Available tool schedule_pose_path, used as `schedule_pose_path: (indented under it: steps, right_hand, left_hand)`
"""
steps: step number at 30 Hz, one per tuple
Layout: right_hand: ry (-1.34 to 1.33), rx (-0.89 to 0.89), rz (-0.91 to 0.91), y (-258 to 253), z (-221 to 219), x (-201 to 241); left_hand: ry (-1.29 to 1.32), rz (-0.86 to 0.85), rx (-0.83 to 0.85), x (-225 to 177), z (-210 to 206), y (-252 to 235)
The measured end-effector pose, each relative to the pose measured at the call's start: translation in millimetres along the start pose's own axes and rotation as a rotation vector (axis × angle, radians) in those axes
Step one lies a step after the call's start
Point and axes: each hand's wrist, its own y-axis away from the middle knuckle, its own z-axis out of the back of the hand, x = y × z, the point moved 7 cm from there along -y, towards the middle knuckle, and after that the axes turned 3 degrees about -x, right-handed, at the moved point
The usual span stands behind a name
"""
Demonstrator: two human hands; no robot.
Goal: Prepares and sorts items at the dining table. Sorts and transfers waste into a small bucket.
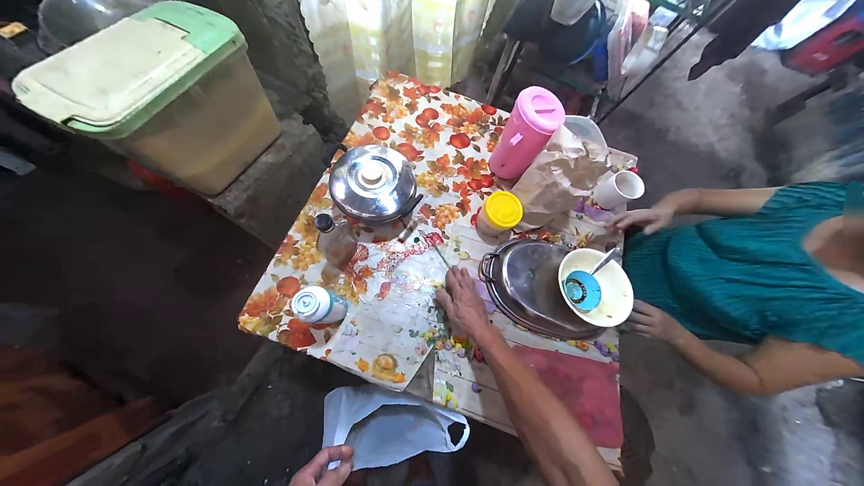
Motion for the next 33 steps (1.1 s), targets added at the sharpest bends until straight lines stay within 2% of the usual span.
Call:
schedule_pose_path:
  steps: [4,9,15,21,24,27,29,33]
  right_hand:
    - [0.052,-0.040,0.221,53,-37,14]
    - [0.140,-0.114,0.374,96,-62,34]
    - [0.232,-0.367,0.452,109,-60,46]
    - [0.181,-0.285,0.438,113,-60,43]
    - [0.166,-0.197,0.377,107,-55,42]
    - [0.046,-0.104,0.194,97,-46,30]
    - [-0.180,-0.125,0.059,97,-39,21]
    - [-0.798,-0.176,-0.183,117,-26,12]
  left_hand:
    - [-0.008,0.007,0.011,-1,-4,-5]
    - [-0.027,0.012,0.016,0,-3,-7]
    - [-0.070,0.019,0.008,3,-7,-7]
    - [-0.099,-0.006,0.036,-1,-19,-1]
    - [-0.061,-0.030,0.043,-5,-24,0]
    - [-0.030,-0.047,0.041,-8,-27,-1]
    - [0.002,-0.064,0.031,-9,-29,-2]
    - [0.045,-0.083,0.015,-9,-28,-4]
